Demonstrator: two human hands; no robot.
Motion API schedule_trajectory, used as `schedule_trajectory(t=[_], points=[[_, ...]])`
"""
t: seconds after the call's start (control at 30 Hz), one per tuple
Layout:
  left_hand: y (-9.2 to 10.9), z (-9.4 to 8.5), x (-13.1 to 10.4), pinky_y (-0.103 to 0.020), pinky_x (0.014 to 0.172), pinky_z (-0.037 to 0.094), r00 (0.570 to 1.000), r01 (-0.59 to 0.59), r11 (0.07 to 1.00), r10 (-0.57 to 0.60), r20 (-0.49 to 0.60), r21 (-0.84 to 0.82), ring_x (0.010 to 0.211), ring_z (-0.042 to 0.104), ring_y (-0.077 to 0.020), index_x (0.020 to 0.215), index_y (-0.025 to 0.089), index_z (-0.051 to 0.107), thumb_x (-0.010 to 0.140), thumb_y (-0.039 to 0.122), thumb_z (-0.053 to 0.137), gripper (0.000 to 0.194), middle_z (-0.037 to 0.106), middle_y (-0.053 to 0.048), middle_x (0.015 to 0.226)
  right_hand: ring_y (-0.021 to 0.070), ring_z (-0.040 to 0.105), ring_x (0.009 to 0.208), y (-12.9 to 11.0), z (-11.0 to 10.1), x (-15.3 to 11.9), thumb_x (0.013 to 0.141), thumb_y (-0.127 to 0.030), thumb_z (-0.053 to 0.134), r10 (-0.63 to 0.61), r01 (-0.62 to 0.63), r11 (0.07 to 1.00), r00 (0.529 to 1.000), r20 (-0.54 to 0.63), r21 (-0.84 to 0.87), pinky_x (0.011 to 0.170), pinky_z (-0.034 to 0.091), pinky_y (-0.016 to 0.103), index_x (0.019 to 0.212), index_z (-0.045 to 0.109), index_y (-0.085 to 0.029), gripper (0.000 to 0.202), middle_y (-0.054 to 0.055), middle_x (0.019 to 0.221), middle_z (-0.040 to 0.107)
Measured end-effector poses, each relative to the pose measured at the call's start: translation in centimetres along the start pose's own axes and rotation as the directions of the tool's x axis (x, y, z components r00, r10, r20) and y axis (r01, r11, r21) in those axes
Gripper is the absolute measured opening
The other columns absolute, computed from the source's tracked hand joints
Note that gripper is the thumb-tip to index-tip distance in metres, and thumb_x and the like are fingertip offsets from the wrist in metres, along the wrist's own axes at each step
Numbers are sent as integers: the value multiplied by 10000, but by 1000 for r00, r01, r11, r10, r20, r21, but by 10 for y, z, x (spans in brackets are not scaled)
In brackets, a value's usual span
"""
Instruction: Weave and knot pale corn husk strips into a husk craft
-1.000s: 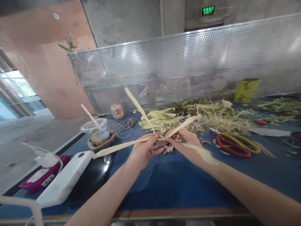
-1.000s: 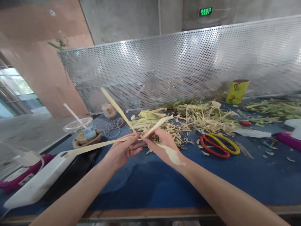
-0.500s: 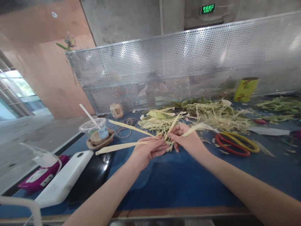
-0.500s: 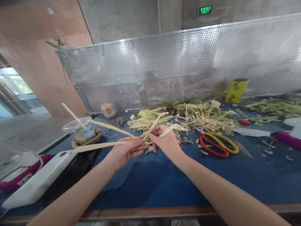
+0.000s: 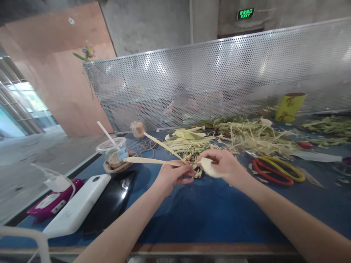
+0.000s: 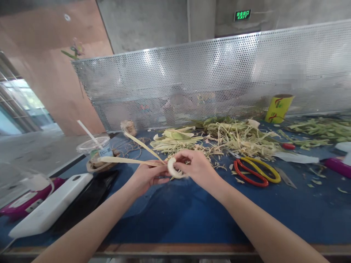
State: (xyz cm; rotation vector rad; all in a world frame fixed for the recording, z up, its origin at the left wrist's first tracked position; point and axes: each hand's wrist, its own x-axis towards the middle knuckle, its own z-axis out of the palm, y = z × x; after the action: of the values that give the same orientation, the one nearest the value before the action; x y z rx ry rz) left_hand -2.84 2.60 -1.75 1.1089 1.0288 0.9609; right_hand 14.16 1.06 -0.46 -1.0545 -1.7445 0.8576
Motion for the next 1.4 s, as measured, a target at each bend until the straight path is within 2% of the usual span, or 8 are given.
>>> schedule_trajectory(t=[0.2, 0.37, 0.47, 0.6, 0.7, 1.07, 1.33, 1.4], points=[[3, 1, -5, -238, 594, 548, 998, -10, 999, 8, 57, 36, 619, 607, -119, 731, 96, 658, 569, 249, 740, 236, 636, -39, 633, 140, 588, 633, 0, -3, 0, 754, -276, 557, -125, 108, 980, 988, -93, -168, 555, 446, 238, 719, 608, -179, 116, 20, 705, 638], [-1, 6, -8, -265, 563, 543, 984, -16, 993, -5, 177, 118, 561, 564, -98, 687, 101, 652, 562, 213, 727, 184, 612, -21, 622, 178, 593, 825, 6, 3, 6, 727, -160, 562, -380, 380, 875, 923, 61, -299, 764, 438, 305, 717, 627, -190, 72, 49, 824, 657], [-2, 9, -10, -263, 553, 539, 978, -25, 990, -5, 206, 141, 558, 550, -92, 676, 103, 642, 567, 202, 714, 164, 599, -19, 624, 200, 569, 961, 10, 6, 8, 707, -141, 562, -256, 275, 929, 961, 107, -247, 830, 421, 324, 708, 634, -194, 89, 55, 982, 643], [1, 12, -13, -274, 555, 542, 978, -30, 984, -7, 209, 174, 551, 540, -97, 646, 93, 619, 565, 185, 704, 149, 583, -21, 594, 157, 610, 669, 13, 8, 9, 707, -230, 581, -2, 8, 999, 990, 138, -42, 613, 476, 265, 724, 620, -175, 70, 23, 718, 647], [2, 14, -15, -281, 550, 545, 976, -38, 984, 0, 217, 172, 538, 519, -88, 645, 97, 606, 565, 180, 700, 149, 583, -18, 597, 123, 574, 578, 15, 8, 10, 663, -279, 636, 62, -78, 991, 987, 146, 110, 540, 463, 234, 727, 603, -159, 140, 8, 658, 610], [6, 15, -16, -284, 554, 543, 971, -74, 991, 46, 237, 113, 634, 519, -109, 714, 106, 633, 619, 304, 683, 225, 567, -16, 672, 93, 509, 585, 15, 7, 6, 707, -190, 582, -167, 161, 984, 982, -84, -79, 583, 469, 234, 997, 501, -219, 302, -39, 676, 459], [4, 13, -12, -158, 324, 374, 976, -61, 996, 46, 212, 66, 549, 481, -96, 663, 105, 611, 641, 329, 662, 231, 550, -24, 617, 161, 592, 765, 5, 9, -2, 856, -216, 405, -316, 307, 938, 948, -33, -161, 694, 487, 315, 1233, 273, -230, 399, 34, 814, 565], [5, 13, -13, -149, 298, 328, 980, -39, 997, 25, 197, 65, 495, 449, -77, 640, 107, 603, 646, 300, 654, 200, 534, -12, 580, 177, 587, 869, 2, 7, -3, 864, -207, 398, -391, 380, 896, 920, -2, -228, 751, 474, 329, 1208, 338, -225, 349, 62, 898, 590]])
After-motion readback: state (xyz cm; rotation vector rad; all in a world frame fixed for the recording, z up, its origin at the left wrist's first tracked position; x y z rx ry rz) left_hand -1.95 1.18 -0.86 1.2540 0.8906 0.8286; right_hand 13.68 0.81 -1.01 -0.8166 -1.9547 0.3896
